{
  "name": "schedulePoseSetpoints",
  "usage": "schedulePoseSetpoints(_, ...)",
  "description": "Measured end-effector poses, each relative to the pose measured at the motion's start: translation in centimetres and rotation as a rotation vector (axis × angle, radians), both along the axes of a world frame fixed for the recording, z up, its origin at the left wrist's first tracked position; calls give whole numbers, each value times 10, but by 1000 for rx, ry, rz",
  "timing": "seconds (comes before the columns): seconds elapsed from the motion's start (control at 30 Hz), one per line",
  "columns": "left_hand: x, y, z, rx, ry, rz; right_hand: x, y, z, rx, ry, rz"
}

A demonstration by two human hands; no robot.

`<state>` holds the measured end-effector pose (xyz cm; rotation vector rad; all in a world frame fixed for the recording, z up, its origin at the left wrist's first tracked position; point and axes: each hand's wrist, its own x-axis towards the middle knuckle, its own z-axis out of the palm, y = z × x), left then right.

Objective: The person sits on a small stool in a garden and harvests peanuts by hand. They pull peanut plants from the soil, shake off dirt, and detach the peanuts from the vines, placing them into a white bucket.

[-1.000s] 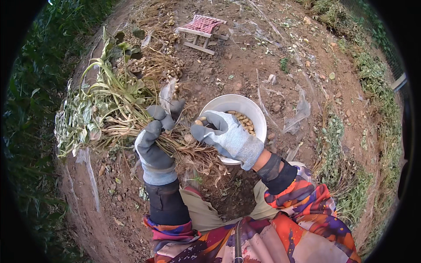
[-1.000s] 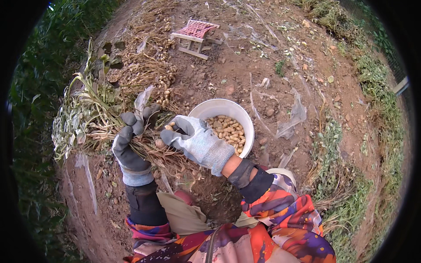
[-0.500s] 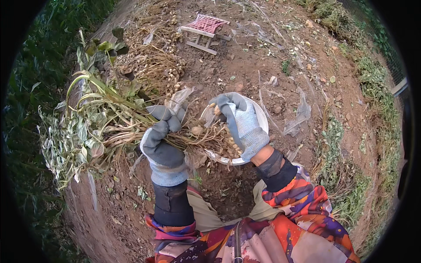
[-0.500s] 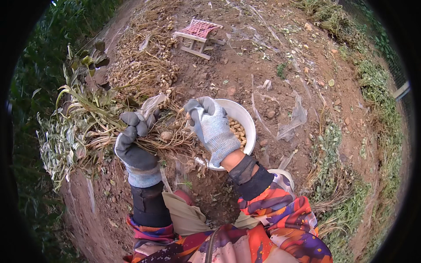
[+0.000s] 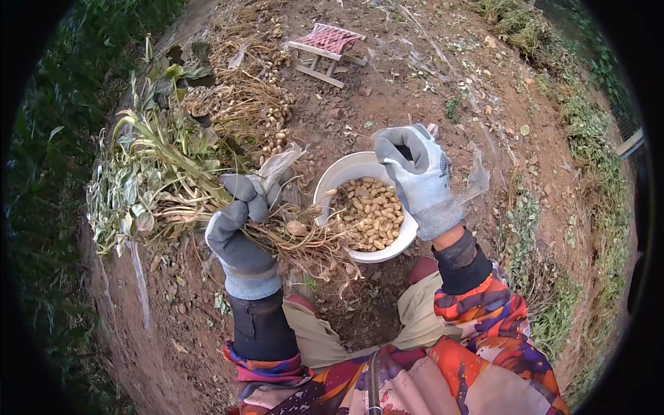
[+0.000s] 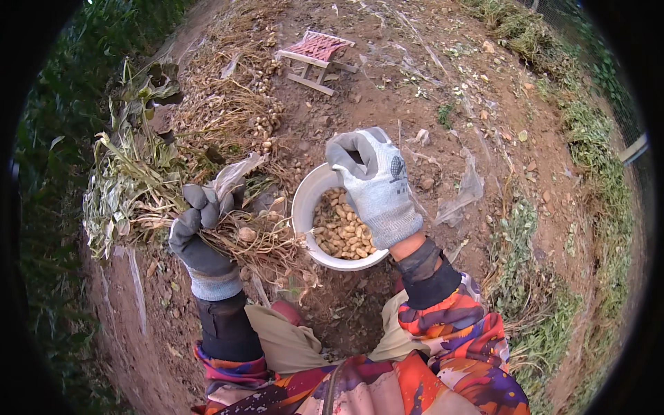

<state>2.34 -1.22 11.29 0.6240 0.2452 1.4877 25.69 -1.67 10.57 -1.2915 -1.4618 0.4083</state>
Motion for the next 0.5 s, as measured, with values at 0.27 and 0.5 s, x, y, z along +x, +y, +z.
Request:
schedulePoseSetpoints(0.27, 3, 3, -35, 70, 418, 72, -58, -26, 8, -173, -220, 415)
schedulePoseSetpoints(0.5, 3, -5, -42, 47, 484, 139, -56, -28, -4, -306, -328, 464)
